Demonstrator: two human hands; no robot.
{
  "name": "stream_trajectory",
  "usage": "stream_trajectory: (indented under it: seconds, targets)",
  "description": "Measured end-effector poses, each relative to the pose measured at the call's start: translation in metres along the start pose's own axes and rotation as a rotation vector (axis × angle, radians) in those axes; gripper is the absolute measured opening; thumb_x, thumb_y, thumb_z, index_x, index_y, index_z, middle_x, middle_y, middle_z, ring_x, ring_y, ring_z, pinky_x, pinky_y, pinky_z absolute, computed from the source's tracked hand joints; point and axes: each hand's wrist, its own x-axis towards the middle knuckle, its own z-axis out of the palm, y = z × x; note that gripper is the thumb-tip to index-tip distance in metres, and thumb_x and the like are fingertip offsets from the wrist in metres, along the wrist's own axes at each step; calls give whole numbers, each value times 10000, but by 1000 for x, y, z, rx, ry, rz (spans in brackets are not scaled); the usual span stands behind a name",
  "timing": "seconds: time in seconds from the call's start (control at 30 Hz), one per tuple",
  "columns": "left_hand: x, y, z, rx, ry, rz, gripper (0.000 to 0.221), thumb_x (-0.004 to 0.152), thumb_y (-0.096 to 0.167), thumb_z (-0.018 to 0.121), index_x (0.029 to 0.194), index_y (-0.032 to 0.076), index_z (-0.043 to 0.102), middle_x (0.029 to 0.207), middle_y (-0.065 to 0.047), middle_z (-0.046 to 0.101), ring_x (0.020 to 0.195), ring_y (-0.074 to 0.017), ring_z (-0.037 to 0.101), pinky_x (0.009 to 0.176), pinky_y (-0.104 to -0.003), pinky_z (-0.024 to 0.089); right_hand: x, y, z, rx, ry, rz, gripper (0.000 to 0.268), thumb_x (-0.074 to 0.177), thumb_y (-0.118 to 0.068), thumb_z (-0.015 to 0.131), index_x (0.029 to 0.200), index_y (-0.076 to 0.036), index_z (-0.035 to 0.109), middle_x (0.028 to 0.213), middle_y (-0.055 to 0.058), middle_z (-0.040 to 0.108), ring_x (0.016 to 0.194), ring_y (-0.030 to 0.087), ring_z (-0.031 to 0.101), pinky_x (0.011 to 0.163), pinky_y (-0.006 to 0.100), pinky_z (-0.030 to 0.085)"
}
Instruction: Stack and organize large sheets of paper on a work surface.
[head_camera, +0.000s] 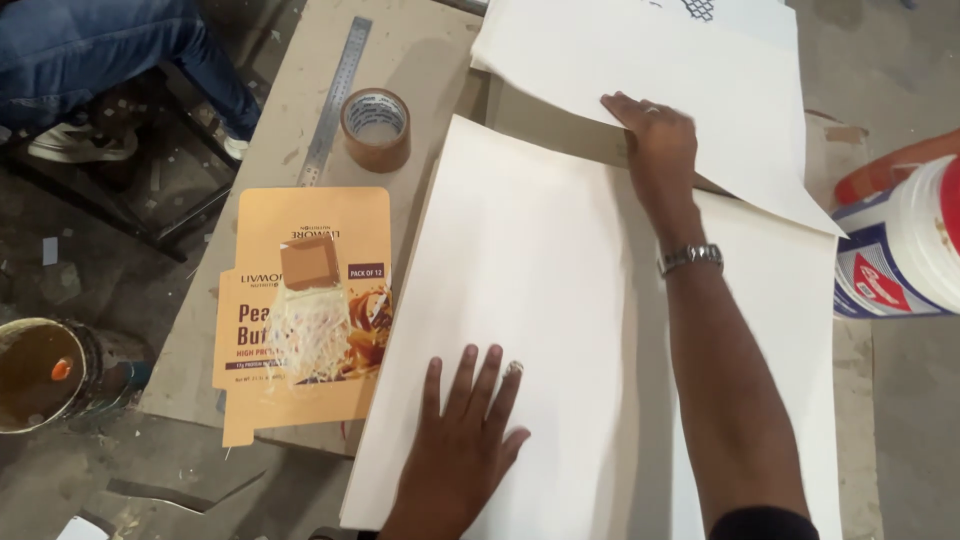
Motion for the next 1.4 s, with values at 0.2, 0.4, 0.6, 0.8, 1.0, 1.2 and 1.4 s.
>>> stream_trajectory:
  seconds: [0.2,0.4,0.6,0.8,1.0,1.2,1.4]
  targets:
    - [-5,-3,16,-43,-17,-31,769,903,467,676,1482,33,418,1551,-250,378,1463,-431,301,1159,-679,185,25,51,38,180,-272,225,302,1005,-252,648,1288,-279,747,1239,33,733,1108,250,695,989,435,516]
    - [-7,-3,23,-79,-50,-31,752,915,482,687,1471,38,443,1549,-268,383,1463,-446,303,1145,-702,197,38,55,37,-32,-775,476,622,859,-566,738,1393,-274,611,1332,95,646,1280,347,533,1044,676,238]
    - [-4,0,11,-109,-43,-36,782,930,473,690,1515,48,393,1561,-273,388,1470,-453,309,1157,-701,212,18,52,36,247,-518,378,428,1042,-402,732,1397,-172,666,1238,178,705,1145,315,681,949,416,535]
    - [0,1,-1,-120,-49,-36,795,937,447,694,1530,31,366,1557,-279,394,1473,-460,323,1174,-697,217,-43,-99,-45,385,-217,202,160,1014,-155,760,1168,-114,747,1159,55,743,875,186,690,736,325,525]
    - [4,1,-22,-117,-23,2,780,933,406,718,1519,7,393,1543,-289,421,1461,-469,344,1182,-691,233,-90,-157,-68,292,-354,73,336,919,-208,744,1243,-121,732,1297,70,671,1117,255,574,982,425,410]
    - [-28,-45,-48,-412,335,-198,638,911,197,748,1441,-19,468,1474,-241,540,1427,-402,484,1179,-523,407,-98,-161,-66,214,-313,58,377,948,-234,712,1311,-130,708,1358,47,664,1232,277,520,1064,513,341]
    - [-61,-164,-40,-27,343,-509,480,858,105,735,1325,40,647,1555,-206,474,1412,-424,487,1133,-522,465,-103,-159,-63,176,-277,17,393,937,-257,722,1310,-133,711,1359,55,660,1240,308,512,1134,603,281]
